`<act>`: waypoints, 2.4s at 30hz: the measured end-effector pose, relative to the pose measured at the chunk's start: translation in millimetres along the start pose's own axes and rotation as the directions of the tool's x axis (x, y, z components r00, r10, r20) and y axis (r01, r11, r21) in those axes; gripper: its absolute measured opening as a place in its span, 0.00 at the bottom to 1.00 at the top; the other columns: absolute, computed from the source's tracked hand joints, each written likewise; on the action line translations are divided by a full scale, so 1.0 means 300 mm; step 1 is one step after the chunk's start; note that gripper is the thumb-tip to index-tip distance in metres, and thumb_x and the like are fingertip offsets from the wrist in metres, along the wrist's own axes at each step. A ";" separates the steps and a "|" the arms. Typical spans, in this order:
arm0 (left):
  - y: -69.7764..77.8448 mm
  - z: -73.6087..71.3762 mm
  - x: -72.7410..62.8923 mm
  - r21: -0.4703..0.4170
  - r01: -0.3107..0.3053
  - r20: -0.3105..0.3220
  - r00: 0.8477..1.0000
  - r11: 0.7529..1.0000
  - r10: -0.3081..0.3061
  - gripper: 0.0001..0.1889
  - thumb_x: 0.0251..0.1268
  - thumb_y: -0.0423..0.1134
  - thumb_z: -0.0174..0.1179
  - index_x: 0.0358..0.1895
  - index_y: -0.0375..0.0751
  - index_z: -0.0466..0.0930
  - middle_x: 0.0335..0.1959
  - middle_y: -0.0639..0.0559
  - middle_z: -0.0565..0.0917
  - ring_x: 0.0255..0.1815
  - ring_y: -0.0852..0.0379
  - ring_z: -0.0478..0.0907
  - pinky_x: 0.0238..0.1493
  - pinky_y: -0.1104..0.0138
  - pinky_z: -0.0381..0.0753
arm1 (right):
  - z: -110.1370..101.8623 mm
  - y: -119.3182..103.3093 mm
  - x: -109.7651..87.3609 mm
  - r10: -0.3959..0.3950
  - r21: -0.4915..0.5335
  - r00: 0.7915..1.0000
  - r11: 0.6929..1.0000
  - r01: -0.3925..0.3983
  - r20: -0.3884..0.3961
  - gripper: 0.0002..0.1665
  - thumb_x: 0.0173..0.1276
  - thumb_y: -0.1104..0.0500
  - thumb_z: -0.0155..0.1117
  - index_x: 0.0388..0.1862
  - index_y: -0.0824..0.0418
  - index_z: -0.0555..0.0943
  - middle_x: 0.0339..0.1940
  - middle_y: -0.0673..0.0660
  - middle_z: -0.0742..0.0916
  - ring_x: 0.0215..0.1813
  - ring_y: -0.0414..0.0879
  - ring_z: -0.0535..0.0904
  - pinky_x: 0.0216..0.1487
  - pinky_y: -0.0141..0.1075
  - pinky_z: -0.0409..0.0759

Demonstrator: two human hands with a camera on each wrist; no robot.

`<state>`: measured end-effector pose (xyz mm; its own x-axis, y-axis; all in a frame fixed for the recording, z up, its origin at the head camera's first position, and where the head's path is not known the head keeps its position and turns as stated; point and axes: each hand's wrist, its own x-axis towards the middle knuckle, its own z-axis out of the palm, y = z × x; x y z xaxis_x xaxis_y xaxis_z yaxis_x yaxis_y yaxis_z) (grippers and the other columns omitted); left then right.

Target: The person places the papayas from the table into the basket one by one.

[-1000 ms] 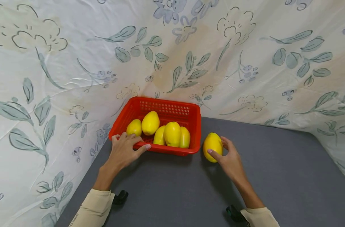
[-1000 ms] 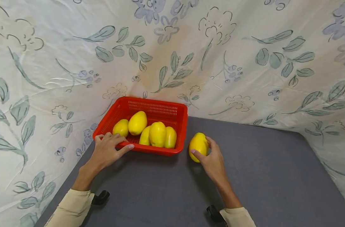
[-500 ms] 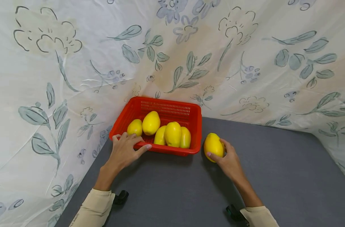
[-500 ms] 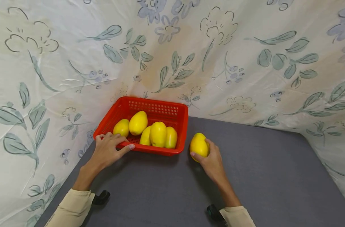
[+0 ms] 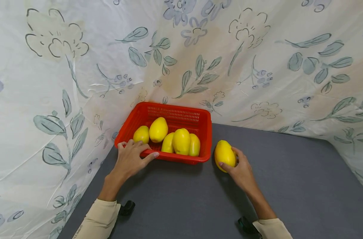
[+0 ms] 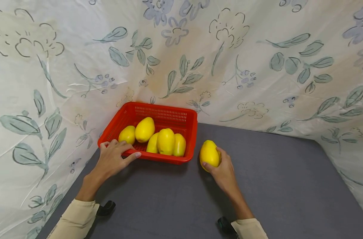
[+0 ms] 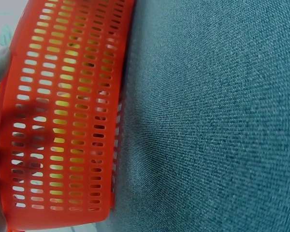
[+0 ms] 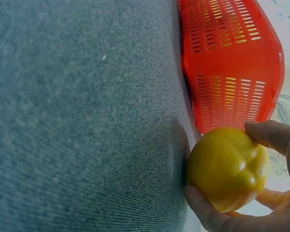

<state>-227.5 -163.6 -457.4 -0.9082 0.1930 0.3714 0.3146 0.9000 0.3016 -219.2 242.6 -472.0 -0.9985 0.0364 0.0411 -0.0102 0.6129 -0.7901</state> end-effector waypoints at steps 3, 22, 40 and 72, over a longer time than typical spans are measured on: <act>0.000 -0.003 0.000 -0.002 -0.002 -0.001 1.000 1.000 0.002 0.25 0.68 0.65 0.63 0.53 0.48 0.89 0.50 0.44 0.87 0.50 0.43 0.73 0.53 0.40 0.60 | 0.004 0.004 -0.003 -0.014 0.007 1.000 1.000 0.014 -0.009 0.54 0.70 0.45 0.76 0.85 0.60 0.59 0.79 0.70 0.69 0.72 0.64 0.71 0.64 0.58 0.75; -0.010 -0.005 -0.004 0.006 -0.009 -0.001 1.000 1.000 0.009 0.25 0.67 0.65 0.63 0.52 0.49 0.89 0.49 0.45 0.87 0.50 0.43 0.73 0.53 0.41 0.60 | 0.015 0.014 -0.035 -0.006 0.042 0.999 0.999 0.008 -0.045 0.51 0.71 0.47 0.73 0.85 0.58 0.60 0.81 0.65 0.70 0.75 0.62 0.71 0.63 0.56 0.77; -0.006 -0.009 -0.001 -0.004 -0.007 0.004 1.000 1.000 0.007 0.25 0.68 0.65 0.63 0.52 0.49 0.89 0.50 0.45 0.87 0.51 0.43 0.73 0.53 0.41 0.60 | -0.002 0.012 -0.051 -0.031 0.079 0.997 0.996 0.037 -0.076 0.50 0.72 0.48 0.72 0.85 0.60 0.58 0.80 0.66 0.70 0.73 0.62 0.72 0.63 0.56 0.76; -0.006 0.005 -0.002 -0.021 -0.026 -0.036 0.999 0.999 0.025 0.23 0.67 0.65 0.64 0.48 0.50 0.89 0.45 0.47 0.87 0.48 0.44 0.73 0.51 0.43 0.58 | -0.049 -0.095 -0.091 -0.100 0.115 0.985 0.987 0.117 -0.141 0.51 0.74 0.44 0.71 0.87 0.51 0.57 0.80 0.59 0.70 0.73 0.58 0.71 0.52 0.39 0.80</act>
<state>-227.9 -164.9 -459.6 -0.8894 0.2010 0.4106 0.3435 0.8865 0.3102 -191.0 235.9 -441.6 -0.9748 0.0859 0.2058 -0.1326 0.5184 -0.8448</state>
